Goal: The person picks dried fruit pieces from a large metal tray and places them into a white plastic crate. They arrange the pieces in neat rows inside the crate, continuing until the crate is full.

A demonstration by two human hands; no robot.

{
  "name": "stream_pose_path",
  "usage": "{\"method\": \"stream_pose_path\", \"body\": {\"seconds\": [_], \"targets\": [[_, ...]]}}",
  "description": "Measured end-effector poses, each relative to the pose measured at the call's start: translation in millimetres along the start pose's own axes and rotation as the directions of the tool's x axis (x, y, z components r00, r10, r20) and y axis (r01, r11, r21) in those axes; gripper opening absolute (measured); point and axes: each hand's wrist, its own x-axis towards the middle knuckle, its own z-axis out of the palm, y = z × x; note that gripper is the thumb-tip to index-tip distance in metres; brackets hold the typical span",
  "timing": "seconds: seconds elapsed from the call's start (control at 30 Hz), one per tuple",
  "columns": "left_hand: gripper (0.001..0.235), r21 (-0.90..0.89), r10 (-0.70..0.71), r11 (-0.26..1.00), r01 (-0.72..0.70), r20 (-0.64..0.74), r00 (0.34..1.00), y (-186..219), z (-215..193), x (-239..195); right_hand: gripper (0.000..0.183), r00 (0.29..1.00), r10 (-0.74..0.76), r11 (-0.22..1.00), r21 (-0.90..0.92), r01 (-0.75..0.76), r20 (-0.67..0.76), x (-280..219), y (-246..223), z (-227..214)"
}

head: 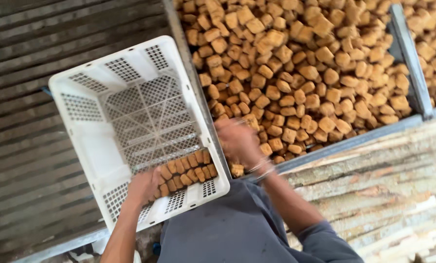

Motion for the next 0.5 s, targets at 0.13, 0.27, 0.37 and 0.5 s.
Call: {"method": "stream_pose_path", "body": {"seconds": [0.13,0.27,0.37,0.5], "targets": [[0.056,-0.010,0.007,1.000,-0.007,0.020,1.000,1,-2,2,0.025,0.918,0.323,0.901,-0.221,-0.372,-0.230,-67,125,-66],[0.052,-0.146,0.089,0.984,-0.105,-0.111,0.990,4,-6,2,0.029,0.947,0.121,0.939,-0.276,-0.207,-0.299,-115,173,-51],[0.048,-0.210,0.175,0.942,-0.263,-0.360,0.916,-3,-15,-10,0.038,0.897,0.230,0.914,-0.231,-0.332,-0.378,-126,175,-39],[0.039,-0.181,0.149,0.919,-0.351,-0.665,0.732,-21,-46,-28,0.035,0.872,0.389,0.881,-0.157,-0.447,-0.297,-128,159,-12]]}}
